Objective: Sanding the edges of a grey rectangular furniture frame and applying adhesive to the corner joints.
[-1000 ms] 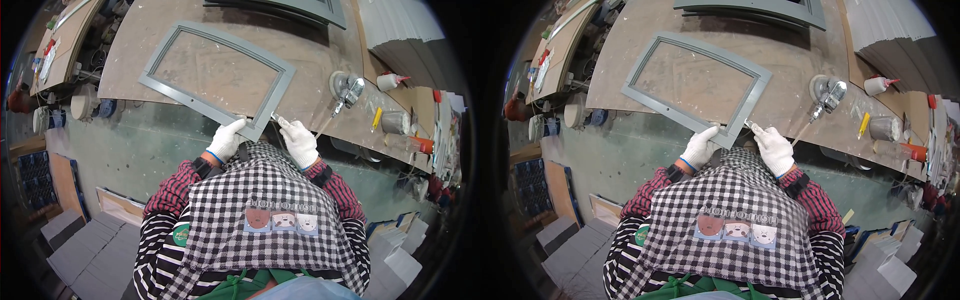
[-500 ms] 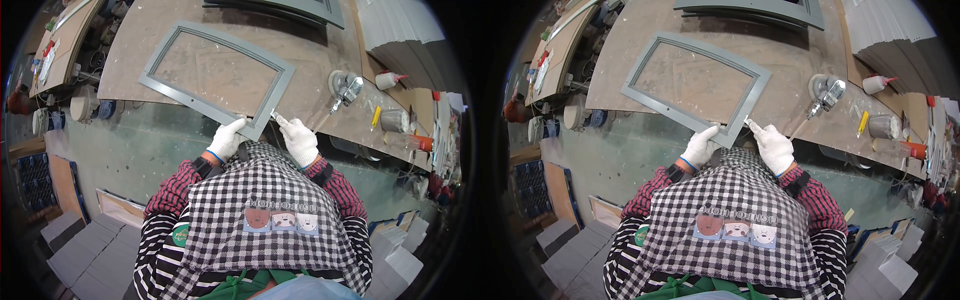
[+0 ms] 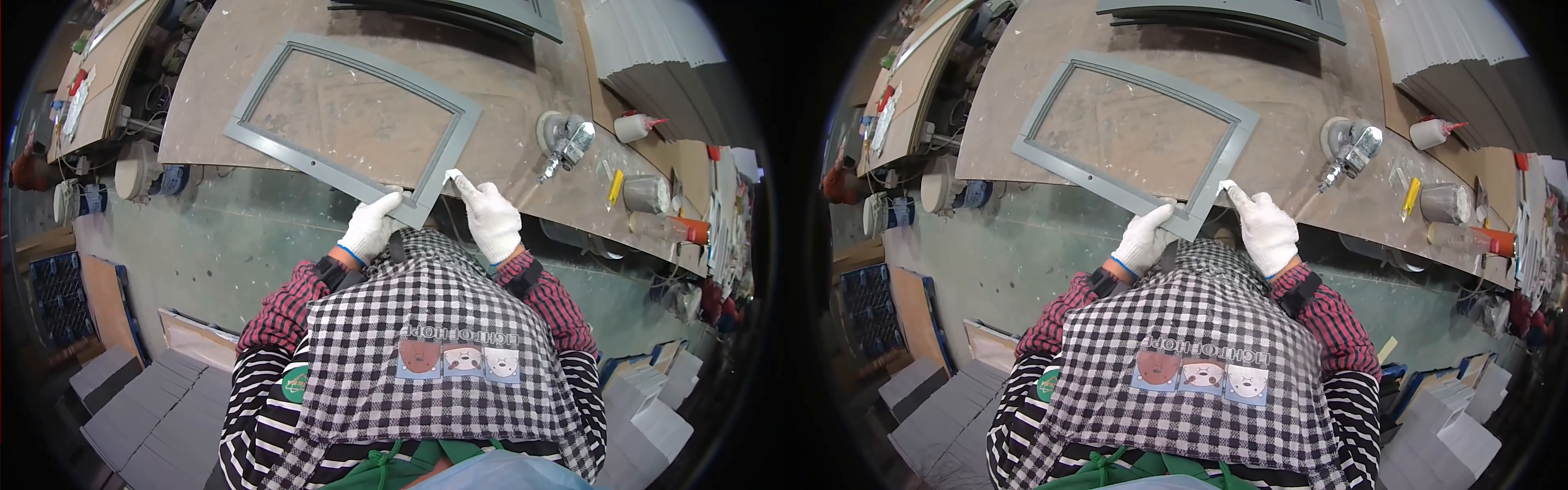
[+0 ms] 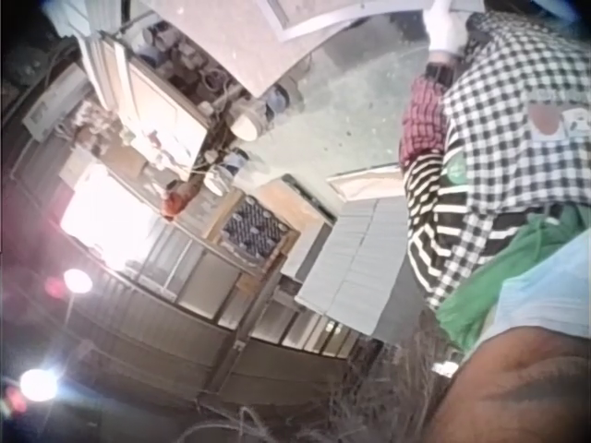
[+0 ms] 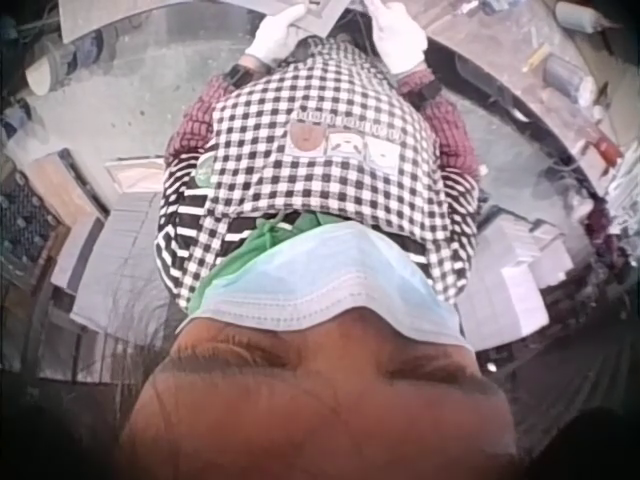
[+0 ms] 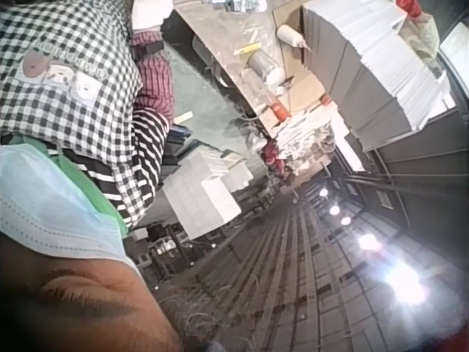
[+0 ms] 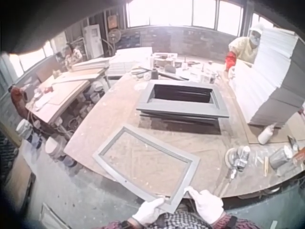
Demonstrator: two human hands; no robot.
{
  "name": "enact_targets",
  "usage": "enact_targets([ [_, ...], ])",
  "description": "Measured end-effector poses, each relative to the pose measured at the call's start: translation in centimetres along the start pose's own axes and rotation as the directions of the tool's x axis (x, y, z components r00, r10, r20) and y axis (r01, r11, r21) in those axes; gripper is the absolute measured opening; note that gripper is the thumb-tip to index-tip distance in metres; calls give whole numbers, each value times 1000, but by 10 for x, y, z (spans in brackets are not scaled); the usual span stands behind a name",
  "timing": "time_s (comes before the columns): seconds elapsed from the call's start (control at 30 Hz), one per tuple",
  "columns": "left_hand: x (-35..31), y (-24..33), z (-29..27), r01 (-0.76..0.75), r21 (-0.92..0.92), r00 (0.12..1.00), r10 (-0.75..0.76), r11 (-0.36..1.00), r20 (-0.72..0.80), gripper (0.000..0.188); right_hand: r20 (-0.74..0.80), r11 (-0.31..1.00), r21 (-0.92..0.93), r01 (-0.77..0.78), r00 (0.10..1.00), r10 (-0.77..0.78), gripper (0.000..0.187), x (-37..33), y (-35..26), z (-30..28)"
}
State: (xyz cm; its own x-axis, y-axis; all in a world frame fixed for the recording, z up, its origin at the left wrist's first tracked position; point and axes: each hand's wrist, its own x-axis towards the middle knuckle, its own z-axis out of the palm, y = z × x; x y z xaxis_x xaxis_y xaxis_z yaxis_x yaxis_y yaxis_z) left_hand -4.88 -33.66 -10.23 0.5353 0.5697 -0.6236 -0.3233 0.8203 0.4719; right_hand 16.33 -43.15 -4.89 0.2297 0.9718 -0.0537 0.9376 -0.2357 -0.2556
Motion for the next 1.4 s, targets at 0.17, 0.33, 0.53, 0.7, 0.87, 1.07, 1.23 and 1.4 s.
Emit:
enact_targets([
  [0.17, 2, -1, -1, 9, 3, 1000, -9, 1000, 11, 30, 1, 999, 44, 18, 1000, -18, 40, 3, 2, -2],
  [0.33, 2, -2, -1, -8, -1, 1000, 8, 1000, 30, 29, 220, 997, -62, -52, 973, 64, 40, 7, -17, -26],
  [0.53, 0, -2, 2, -19, -2, 1000, 18, 1000, -10, 27, 317, 996, -84, -21, 947, 47, 39, 1, -22, -32],
  [0.7, 4, -4, -5, -10, 0, 1000, 10, 1000, -6, 26, 148, 994, 96, -50, 988, 35, 33, -4, -6, -24],
  [0.87, 2, -3, 0, -7, 8, 999, 8, 1000, -32, 28, 100, 906, 381, -184, 982, 157, 33, -1, 5, -3],
  [1.07, 5, -5, -3, -24, 8, 1000, 24, 1000, -5, 29, 83, 816, 553, -170, 985, 150, 37, -4, 4, 5],
  [1.23, 2, -3, -1, -22, -9, 1000, 22, 1000, -3, 29, 350, 670, 666, -328, 931, 108, 37, -14, 5, -7],
  [1.4, 2, -1, -3, -15, -18, 999, 16, 1000, 29, 29, 347, 551, 725, -414, 910, 227, 36, -16, 11, -3],
])
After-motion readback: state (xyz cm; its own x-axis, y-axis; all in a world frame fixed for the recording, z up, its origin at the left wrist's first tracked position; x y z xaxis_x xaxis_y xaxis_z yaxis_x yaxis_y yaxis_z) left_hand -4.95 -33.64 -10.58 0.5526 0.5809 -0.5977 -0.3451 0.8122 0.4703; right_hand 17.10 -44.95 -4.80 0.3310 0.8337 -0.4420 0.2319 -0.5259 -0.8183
